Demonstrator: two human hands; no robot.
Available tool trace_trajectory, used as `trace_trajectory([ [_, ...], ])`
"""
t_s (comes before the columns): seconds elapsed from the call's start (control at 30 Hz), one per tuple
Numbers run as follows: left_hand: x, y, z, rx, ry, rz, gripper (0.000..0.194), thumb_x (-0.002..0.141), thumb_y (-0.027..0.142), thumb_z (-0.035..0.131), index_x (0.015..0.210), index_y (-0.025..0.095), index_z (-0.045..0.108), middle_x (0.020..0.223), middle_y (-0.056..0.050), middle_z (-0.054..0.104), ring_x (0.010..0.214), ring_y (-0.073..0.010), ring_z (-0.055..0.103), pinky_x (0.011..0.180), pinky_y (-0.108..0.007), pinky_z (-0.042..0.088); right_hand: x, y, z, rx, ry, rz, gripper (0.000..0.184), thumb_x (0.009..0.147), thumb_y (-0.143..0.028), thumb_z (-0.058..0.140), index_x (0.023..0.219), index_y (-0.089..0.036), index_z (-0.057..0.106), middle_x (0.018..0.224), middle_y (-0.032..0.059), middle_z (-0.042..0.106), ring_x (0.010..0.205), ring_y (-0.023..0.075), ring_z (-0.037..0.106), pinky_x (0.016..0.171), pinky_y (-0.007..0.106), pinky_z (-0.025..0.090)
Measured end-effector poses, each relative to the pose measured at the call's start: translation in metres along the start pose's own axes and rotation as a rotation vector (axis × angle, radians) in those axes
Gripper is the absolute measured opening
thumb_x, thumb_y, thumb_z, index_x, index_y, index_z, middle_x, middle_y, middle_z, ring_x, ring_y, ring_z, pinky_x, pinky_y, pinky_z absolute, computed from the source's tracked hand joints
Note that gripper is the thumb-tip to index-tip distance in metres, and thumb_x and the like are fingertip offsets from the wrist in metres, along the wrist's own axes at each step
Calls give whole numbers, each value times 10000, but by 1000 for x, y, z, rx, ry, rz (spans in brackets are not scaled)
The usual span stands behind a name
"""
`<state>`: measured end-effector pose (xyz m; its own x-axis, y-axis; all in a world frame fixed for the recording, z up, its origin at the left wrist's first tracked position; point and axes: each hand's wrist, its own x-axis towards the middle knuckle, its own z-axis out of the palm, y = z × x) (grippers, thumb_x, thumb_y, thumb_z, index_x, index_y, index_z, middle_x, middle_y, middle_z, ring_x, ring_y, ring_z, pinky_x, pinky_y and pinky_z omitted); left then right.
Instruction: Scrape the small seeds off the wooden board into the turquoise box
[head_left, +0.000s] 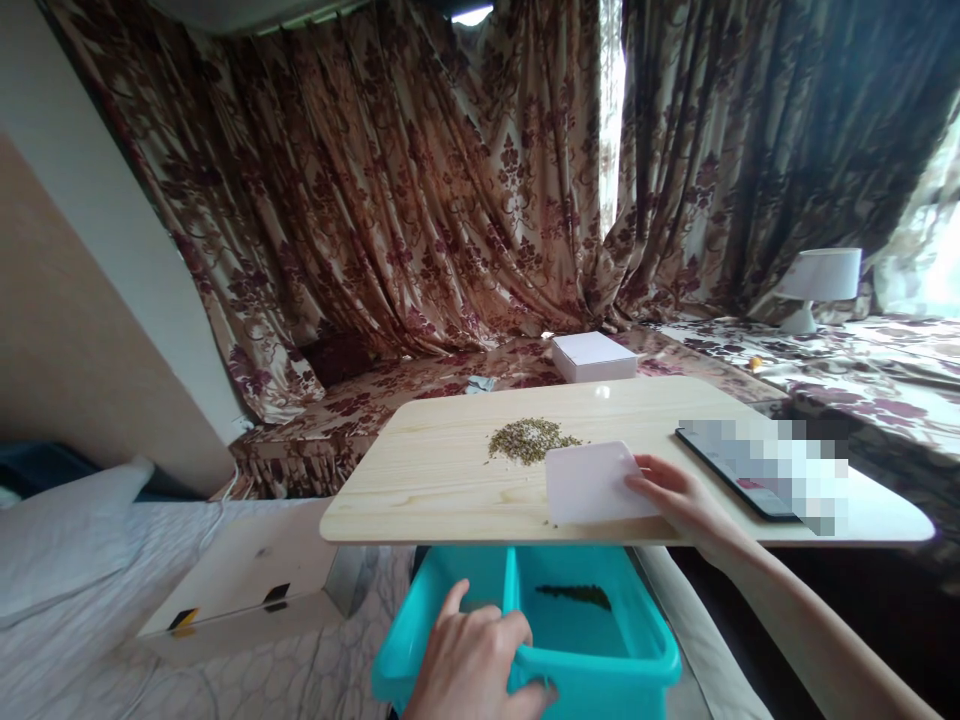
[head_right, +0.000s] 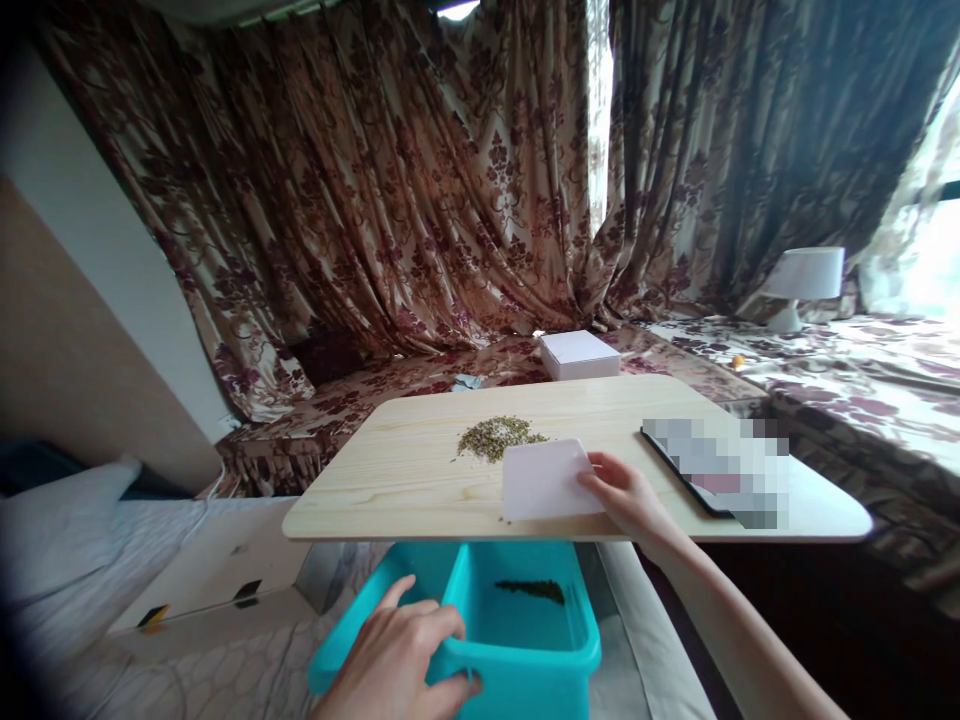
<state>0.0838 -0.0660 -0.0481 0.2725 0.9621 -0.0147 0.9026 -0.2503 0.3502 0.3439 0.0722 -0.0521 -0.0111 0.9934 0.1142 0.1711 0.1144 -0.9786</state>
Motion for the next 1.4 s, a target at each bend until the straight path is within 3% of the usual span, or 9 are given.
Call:
trace_trajectory([
  [0.1, -1, 5, 0, -26, 6, -7, 180, 717, 329, 691, 855, 224, 643, 825, -9, 633, 882, -220, 584, 1040, -529, 167, -10, -6, -12, 42, -43, 34, 345, 596, -410, 701, 859, -189, 674, 815, 72, 722, 716, 236, 657, 581, 288, 493],
  [0.2, 6, 15, 0, -23, -17, 24, 225, 730, 367, 689, 894, 220, 644, 880, -24, 624, 958, -222, 555, 1056, -479, 159, -5, -12, -19, 104, 162, 0, 365, 554, -415, 727, 832, -189, 660, 819, 75, 721, 711, 230, 651, 564, 279, 487],
  [0.3, 17, 30, 1, 18, -102, 93, 238, 736, 376, 692, 897, 205, 652, 889, -35, 625, 990, -215, 546, 1068, -418, 142, 8, -15, -17, 92, 251, -47, 349, 540, -402, 728, 804, -192, 637, 767, 69, 722, 694, 222, 649, 572, 284, 485],
  [0.47, 32, 45, 6, 111, -129, 150, 290, 745, 422, 674, 923, 195, 648, 867, -44, 627, 946, -213, 560, 1057, -393, 163, 22, -11, 1, 20, 203, -100, 301, 587, -397, 696, 800, -204, 607, 754, 69, 729, 672, 214, 665, 609, 302, 500],
  [0.6, 36, 43, 9, 185, -118, 202, 273, 754, 450, 646, 855, 196, 649, 782, -32, 630, 826, -202, 585, 1031, -400, 213, 25, -3, 10, 12, 181, -120, 261, 618, -384, 669, 792, -210, 582, 757, 74, 734, 717, 223, 680, 650, 317, 513],
  [0.93, 36, 43, 11, 208, -65, 245, 266, 747, 440, 651, 832, 187, 658, 727, -29, 638, 748, -194, 583, 1007, -367, 251, 26, 6, 23, 17, 114, -74, 262, 611, -394, 637, 794, -228, 547, 763, 66, 740, 744, 238, 687, 637, 326, 525],
  [1.17, 36, 44, 9, 184, -51, 230, 296, 742, 485, 653, 823, 200, 657, 729, -34, 631, 777, -224, 579, 895, -349, 364, 16, 2, 43, -5, -13, -54, 319, 599, -473, 644, 781, -228, 553, 744, 54, 733, 708, 241, 677, 561, 309, 512],
  [1.27, 35, 45, 7, 188, -42, 226, 298, 747, 479, 655, 832, 193, 656, 744, -45, 634, 806, -234, 574, 881, -344, 373, 4, -2, 50, 48, -124, -42, 352, 594, -485, 665, 795, -215, 563, 730, 50, 727, 689, 229, 668, 575, 307, 510],
  [1.4, 34, 44, 5, 196, -58, 230, 277, 757, 449, 649, 829, 181, 656, 740, -50, 638, 782, -228, 575, 910, -366, 356, -6, -5, 43, 100, -240, -55, 373, 590, -481, 695, 796, -197, 572, 764, 66, 723, 707, 226, 659, 619, 316, 511],
])
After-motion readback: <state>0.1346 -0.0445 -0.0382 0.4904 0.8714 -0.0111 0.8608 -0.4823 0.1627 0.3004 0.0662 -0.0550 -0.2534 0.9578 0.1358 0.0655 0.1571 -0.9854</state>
